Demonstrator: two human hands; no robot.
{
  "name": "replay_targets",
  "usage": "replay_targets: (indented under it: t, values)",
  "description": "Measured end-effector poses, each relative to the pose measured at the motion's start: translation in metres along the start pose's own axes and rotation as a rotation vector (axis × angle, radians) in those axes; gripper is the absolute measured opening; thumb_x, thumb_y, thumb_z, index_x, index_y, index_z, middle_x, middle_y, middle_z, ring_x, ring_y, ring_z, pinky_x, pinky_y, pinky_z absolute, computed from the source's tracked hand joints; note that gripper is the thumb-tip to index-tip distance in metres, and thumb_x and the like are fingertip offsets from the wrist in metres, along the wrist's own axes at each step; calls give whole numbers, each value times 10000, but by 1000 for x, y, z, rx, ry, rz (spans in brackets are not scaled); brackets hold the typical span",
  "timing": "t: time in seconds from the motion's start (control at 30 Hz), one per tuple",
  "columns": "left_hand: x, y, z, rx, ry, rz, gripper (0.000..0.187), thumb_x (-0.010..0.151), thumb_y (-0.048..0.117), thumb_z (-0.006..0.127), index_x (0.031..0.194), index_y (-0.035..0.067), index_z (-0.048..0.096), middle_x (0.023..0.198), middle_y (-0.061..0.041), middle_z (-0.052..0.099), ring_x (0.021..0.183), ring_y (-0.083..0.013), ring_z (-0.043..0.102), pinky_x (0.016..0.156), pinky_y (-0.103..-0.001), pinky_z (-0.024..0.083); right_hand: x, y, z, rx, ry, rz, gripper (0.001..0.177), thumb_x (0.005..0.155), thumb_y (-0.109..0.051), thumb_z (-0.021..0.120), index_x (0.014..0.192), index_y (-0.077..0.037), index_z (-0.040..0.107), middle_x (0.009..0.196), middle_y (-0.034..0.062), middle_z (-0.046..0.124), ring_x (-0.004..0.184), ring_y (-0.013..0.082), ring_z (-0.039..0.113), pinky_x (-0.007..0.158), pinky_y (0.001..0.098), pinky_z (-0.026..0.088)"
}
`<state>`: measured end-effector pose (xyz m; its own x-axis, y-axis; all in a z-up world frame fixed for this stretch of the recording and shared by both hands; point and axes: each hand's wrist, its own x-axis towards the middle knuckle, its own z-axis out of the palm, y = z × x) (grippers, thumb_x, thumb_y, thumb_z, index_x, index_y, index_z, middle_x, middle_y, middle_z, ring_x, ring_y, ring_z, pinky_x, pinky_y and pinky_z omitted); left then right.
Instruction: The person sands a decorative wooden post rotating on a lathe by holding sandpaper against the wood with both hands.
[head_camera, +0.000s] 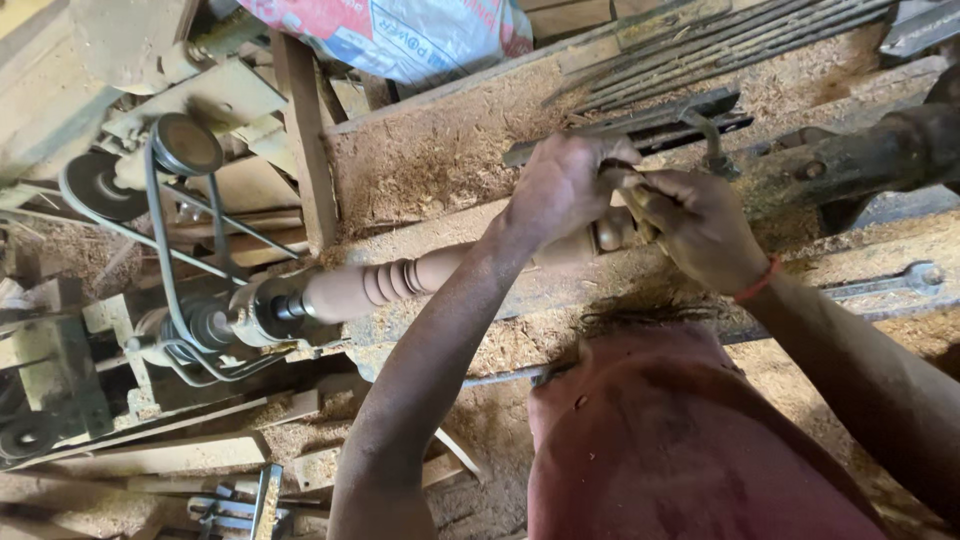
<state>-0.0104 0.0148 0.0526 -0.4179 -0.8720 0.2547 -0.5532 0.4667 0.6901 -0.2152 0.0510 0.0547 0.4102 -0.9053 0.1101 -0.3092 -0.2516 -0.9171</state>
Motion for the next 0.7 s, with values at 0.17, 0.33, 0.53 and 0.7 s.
replay_targets:
  t: [0.17,0.33,0.53,0.7]
  values:
    - [1,2,-9,50,-125,40,92,889,21,743,961,63,783,969,-116,802,709,-161,772,585,-261,639,-15,-5,14,95,-7,93,171,1072,-97,554,1027,-9,694,755,100,687,576,109,618,472,275,501]
    - [-4,-7,-9,64,-239,52,54,875,83,787,928,94,788,939,-79,807,701,-142,761,610,-293,619,-28,-7,35,-155,77,92,157,1007,-50,596,1101,-13,715,837,127,734,652,178,708,564,315,551]
    - [-9,-19,-7,166,-172,149,109,732,88,841,809,123,771,832,-67,775,682,-193,698,579,-320,541,-36,-8,56,-258,197,-100,350,930,19,627,1275,-3,679,1038,184,736,795,294,752,681,375,608]
    - [-8,-27,1,107,-313,26,110,779,84,836,790,116,731,731,-52,737,612,-174,689,537,-358,546,-43,-6,74,-454,291,-102,374,921,-10,657,1280,-115,666,1213,217,739,847,293,762,740,376,625]
